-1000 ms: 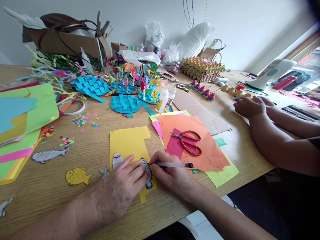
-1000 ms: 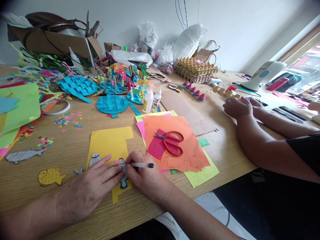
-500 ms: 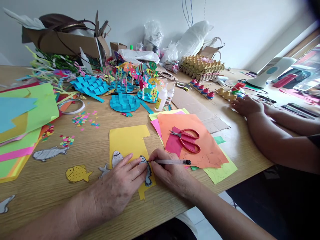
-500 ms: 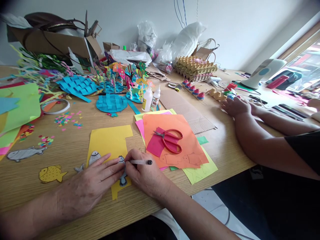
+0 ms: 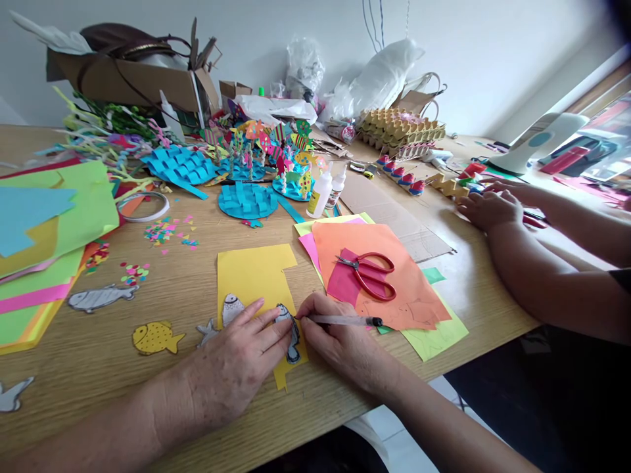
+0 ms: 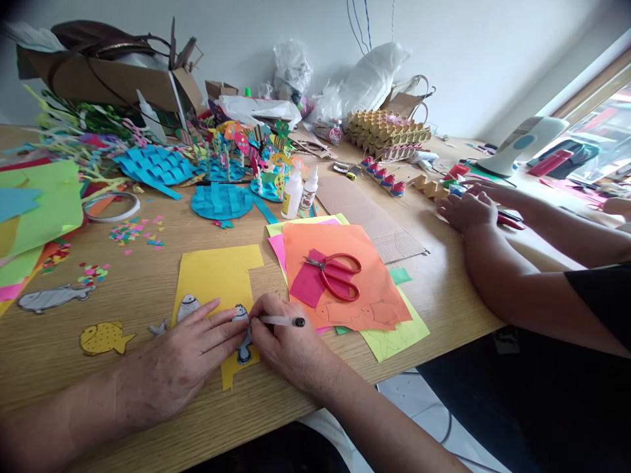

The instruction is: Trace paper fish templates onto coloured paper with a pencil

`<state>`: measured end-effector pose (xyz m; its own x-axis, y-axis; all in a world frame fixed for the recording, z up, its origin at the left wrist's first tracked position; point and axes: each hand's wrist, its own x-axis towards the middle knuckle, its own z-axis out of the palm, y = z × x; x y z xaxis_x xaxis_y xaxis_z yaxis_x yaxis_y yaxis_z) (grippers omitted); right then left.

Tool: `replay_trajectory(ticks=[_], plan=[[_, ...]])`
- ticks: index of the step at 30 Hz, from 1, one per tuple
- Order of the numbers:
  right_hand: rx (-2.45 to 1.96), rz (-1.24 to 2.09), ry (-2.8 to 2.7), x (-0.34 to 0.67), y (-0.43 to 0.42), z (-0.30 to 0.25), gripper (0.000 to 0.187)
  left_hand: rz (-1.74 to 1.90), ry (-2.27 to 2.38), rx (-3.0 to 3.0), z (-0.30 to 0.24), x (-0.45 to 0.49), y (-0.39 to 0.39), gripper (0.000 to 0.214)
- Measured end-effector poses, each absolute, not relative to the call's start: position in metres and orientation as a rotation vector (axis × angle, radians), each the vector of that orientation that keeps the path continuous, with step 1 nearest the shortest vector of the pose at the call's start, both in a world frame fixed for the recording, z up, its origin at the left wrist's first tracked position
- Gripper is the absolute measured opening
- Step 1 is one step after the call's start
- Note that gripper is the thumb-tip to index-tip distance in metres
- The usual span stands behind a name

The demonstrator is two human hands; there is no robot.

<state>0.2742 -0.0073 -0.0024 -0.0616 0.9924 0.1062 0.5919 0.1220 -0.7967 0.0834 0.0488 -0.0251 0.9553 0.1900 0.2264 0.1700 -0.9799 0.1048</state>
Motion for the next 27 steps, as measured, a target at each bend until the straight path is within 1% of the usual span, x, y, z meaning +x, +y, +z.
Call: replay_trajectory(ticks=[12,27], plan=[[-1.554,0.795,-1.736,0.276,-0.015,-0.003,0.011,0.377,0.268,3.044,-0.024,0.082,0.049,0.045],[-1.567,0.699,-1.750,0.273,-0.020,-0.006,0.013,0.487,0.239,3.064,-0.023,0.084,0.048,0.042]])
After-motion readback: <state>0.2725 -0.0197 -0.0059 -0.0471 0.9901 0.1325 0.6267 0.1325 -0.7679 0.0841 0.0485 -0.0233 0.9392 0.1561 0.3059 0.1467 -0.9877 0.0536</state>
